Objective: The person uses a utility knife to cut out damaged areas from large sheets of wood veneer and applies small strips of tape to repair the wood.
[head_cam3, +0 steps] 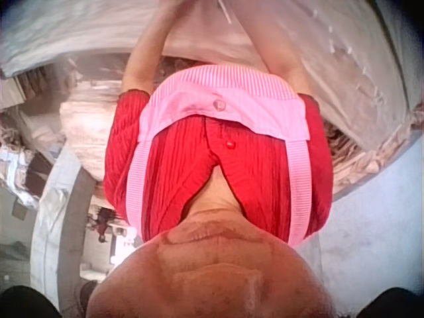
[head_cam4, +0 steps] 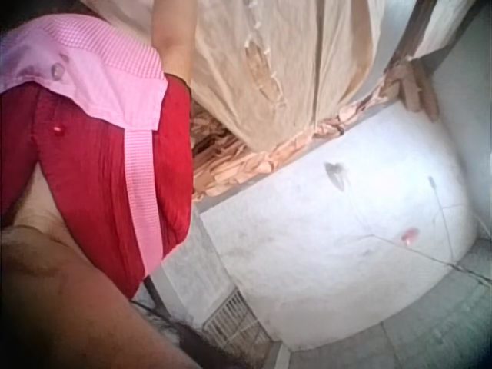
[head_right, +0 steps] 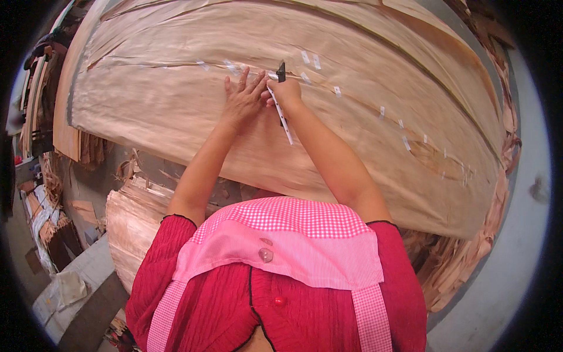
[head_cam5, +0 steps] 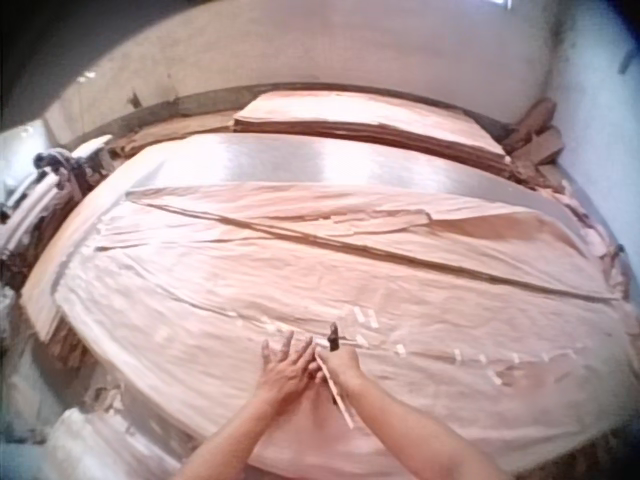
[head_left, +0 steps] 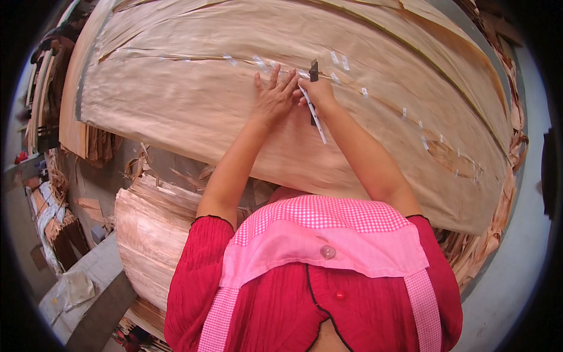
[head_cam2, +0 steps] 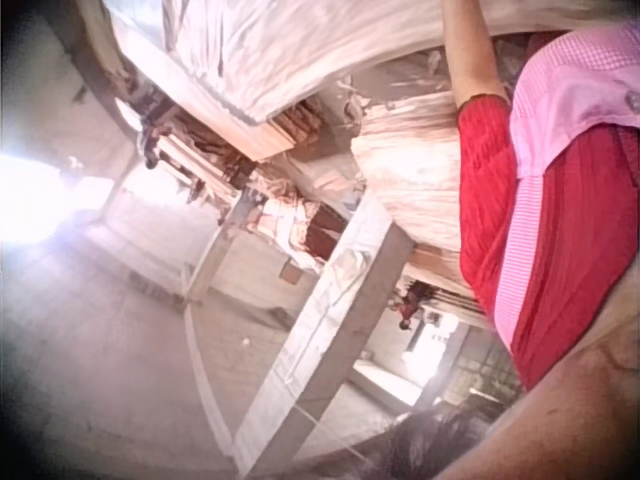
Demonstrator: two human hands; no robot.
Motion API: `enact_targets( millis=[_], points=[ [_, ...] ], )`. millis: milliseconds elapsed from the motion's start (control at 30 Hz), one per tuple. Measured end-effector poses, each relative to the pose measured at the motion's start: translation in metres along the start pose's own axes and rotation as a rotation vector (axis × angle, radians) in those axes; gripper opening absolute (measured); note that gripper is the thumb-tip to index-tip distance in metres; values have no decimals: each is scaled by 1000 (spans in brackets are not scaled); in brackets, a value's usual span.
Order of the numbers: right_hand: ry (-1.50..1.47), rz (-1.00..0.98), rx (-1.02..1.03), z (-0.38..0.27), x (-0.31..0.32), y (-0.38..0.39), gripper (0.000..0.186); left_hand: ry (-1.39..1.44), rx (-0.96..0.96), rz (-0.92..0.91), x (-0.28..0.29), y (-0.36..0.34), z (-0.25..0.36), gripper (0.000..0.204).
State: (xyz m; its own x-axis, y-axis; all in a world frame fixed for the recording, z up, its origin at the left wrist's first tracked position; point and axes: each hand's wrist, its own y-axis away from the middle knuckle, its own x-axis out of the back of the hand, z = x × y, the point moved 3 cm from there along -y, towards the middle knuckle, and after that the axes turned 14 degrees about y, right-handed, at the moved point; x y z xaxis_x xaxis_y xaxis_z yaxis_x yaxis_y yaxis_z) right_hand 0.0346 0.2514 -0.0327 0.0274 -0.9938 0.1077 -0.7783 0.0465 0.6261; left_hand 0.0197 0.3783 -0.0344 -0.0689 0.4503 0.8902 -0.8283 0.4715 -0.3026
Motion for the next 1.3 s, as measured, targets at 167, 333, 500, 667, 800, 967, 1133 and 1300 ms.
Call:
enact_targets(
  millis=[167,333,500,667,800,967,1133,1300],
  points=[
    [1331,358,652,-3,41,11,14,-112,-25,-251,9,-16,4,49],
    [453,-83,-150,110,147,106,19,202,107,-221,20,14,13,55],
    [-234,78,-229,184,186,181,14,193,282,-223,-3,125,75,59],
    [-232,29,-82,196,188,184,16,164,391,-24,-37,139,135,62],
    [-293,-38,8,252,239,249,18,265,107,-105,-66,115,228,66],
    [-82,150,-50,371,369,378,18,352,3,-60,-136,112,413,65],
    [-267,386,125,442,497,503,28,356,-138,-245,-216,81,608,63],
    [-599,684,160,515,626,581,31,231,-289,-244,-276,15,735,63]
  ],
)
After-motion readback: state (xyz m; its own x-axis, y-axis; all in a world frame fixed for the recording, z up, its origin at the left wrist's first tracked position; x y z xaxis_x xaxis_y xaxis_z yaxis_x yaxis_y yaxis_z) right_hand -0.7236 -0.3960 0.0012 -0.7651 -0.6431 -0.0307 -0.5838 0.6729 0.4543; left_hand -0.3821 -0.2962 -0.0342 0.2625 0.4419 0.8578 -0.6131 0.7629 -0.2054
